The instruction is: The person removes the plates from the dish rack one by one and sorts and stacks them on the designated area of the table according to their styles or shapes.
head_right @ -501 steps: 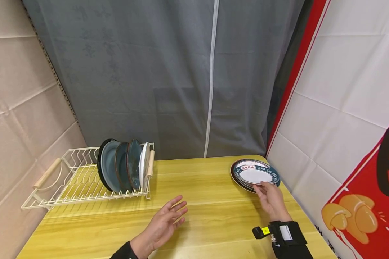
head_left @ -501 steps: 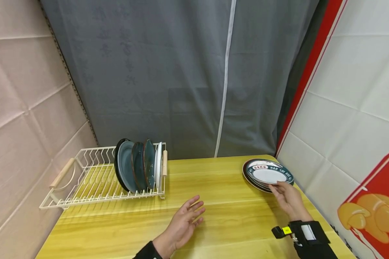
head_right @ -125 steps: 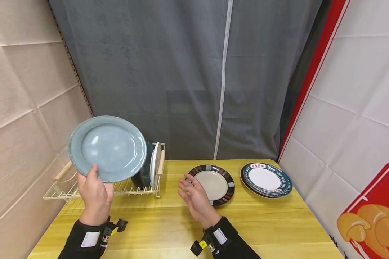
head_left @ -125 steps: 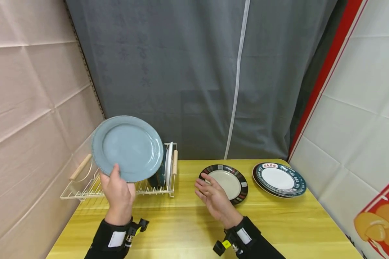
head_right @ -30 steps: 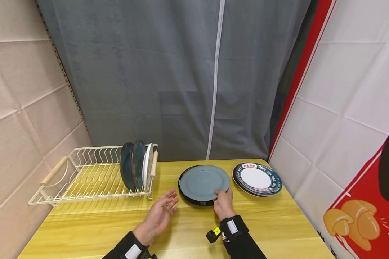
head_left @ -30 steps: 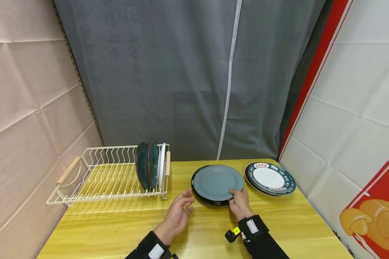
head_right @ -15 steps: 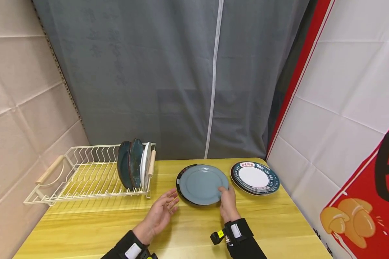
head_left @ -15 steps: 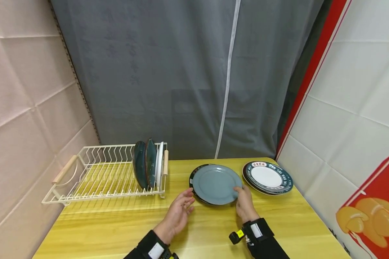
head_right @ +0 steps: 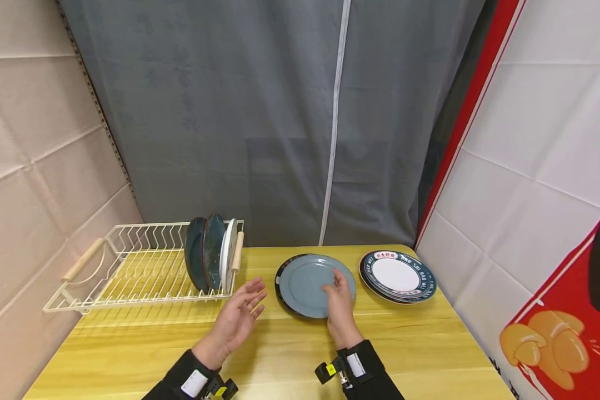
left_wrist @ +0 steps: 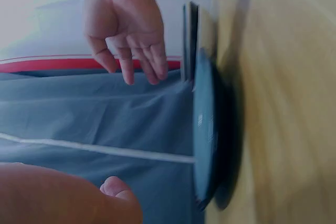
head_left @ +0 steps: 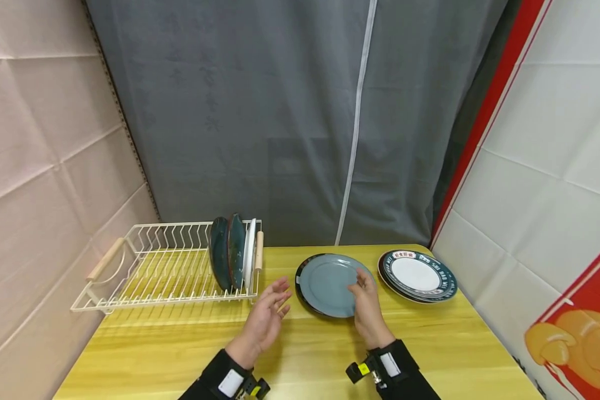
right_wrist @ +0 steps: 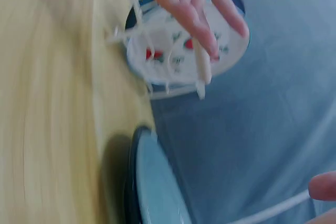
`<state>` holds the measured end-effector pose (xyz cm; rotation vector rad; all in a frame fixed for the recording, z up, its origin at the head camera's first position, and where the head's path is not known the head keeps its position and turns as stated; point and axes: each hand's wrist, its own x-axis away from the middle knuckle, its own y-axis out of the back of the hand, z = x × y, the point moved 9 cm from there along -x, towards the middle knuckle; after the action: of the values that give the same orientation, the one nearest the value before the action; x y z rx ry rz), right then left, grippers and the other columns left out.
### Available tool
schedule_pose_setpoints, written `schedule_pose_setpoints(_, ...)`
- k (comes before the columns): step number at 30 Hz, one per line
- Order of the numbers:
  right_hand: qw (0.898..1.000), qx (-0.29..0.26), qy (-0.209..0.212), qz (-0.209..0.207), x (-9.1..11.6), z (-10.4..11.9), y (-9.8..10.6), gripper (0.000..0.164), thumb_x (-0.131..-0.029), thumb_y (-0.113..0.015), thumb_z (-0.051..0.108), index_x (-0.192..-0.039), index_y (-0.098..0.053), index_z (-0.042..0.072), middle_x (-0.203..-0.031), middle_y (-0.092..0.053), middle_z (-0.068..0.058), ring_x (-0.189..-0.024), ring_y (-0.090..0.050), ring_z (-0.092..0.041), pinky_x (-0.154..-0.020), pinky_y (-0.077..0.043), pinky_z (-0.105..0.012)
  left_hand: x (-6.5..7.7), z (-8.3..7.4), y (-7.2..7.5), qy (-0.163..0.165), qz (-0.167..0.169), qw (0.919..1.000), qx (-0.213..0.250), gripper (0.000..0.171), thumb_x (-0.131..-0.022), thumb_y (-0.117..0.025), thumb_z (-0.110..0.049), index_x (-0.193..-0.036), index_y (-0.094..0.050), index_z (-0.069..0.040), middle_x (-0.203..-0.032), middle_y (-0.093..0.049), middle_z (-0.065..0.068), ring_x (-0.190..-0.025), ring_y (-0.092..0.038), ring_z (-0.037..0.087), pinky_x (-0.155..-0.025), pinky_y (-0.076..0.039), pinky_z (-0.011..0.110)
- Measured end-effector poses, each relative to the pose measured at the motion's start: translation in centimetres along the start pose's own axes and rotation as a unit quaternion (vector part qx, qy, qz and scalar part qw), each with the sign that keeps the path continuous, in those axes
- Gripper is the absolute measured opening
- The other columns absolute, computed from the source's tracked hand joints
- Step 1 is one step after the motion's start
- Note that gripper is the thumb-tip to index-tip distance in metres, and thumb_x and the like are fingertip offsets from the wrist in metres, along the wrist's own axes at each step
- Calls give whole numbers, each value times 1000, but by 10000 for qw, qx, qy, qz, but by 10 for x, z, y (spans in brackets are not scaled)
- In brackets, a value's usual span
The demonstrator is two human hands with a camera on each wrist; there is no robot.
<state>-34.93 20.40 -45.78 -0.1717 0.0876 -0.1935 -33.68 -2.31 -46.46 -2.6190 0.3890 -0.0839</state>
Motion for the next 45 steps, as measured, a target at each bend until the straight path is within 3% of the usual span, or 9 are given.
schedule_pose_setpoints(8,9968,-272,-140,736,12,2,-42,65,-96,-41,-2,-154,-12,-3,-162,-3,-25,-151,-1,-39,-122,-5,-56,7,-42,11,-351,5,9993,142,48,-101,-36,-10,-149,-32,-5,-143,-42,5,-126,-41,20,-106,-29,37)
schedule_pose_setpoints(13,9923,-432,-195,1142,15,1,-61,67,-97,-40,-1,-156,-7,-3,-162,-2,-24,-151,1,-39,-122,-5,-55,16,-78,27,-862,-161,9960,158,49,-102,-34,-7,-151,-29,-5,-139,-46,0,-127,-41,20,-104,-33,33)
schedule_pose_setpoints(17,9892,-426,-201,1387,19,1,-72,68,-98,-39,0,-156,-4,-3,-163,1,-25,-151,2,-40,-122,-5,-56,20,-110,51,-1585,-720,9847,-76,48,-101,-35,-2,-149,-32,-2,-143,-44,4,-131,-38,23,-106,-34,32)
schedule_pose_setpoints(21,9871,-446,-252,1515,23,-1,-78,67,-98,-38,-1,-156,-3,-3,-163,2,-25,-151,3,-39,-122,-4,-56,20,-132,83,-1992,-1844,9570,-1022,49,-100,-40,1,-149,-36,-3,-151,-37,9,-138,-33,25,-115,-29,37)
schedule_pose_setpoints(24,9861,-516,-290,1553,25,-2,-83,68,-98,-39,-1,-156,-4,-3,-163,2,-24,-151,2,-39,-122,-3,-57,13,-136,104,-1766,-2591,9339,-1717,54,-98,-45,-1,-151,-35,-8,-156,-30,12,-144,-26,26,-118,-27,44)
schedule_pose_setpoints(27,9852,-493,-292,1614,27,-4,-88,68,-98,-40,0,-156,-5,-3,-163,0,-24,-151,2,-39,-122,-4,-57,0,-134,117,-1496,-2903,9228,-2046,61,-95,-48,-1,-153,-30,-9,-160,-24,14,-148,-20,30,-118,-27,48)
schedule_pose_setpoints(36,9816,-472,-421,1802,31,-11,-101,67,-97,-39,-2,-155,-7,-3,-163,-1,-24,-152,1,-38,-122,-7,-55,-35,-121,135,-1060,-2916,9238,-2244,65,-94,-42,4,-155,-20,-1,-154,-28,23,-143,-30,37,-119,-28,48)
schedule_pose_setpoints(40,9818,-455,-436,1794,32,-12,-103,67,-97,-41,-1,-155,-8,-3,-163,-1,-24,-151,0,-39,-122,-9,-55,-43,-120,141,-1083,-2905,9242,-2231,61,-94,-38,6,-154,-24,0,-151,-32,27,-141,-34,40,-116,-31,50)
schedule_pose_setpoints(45,9807,-487,-494,1825,34,-16,-104,65,-98,-39,-2,-155,-8,-2,-163,-2,-24,-151,-1,-39,-122,-10,-54,-45,-116,145,-1064,-2836,9318,-1999,63,-94,-33,7,-155,-21,-3,-148,-34,29,-136,-38,40,-112,-35,49)
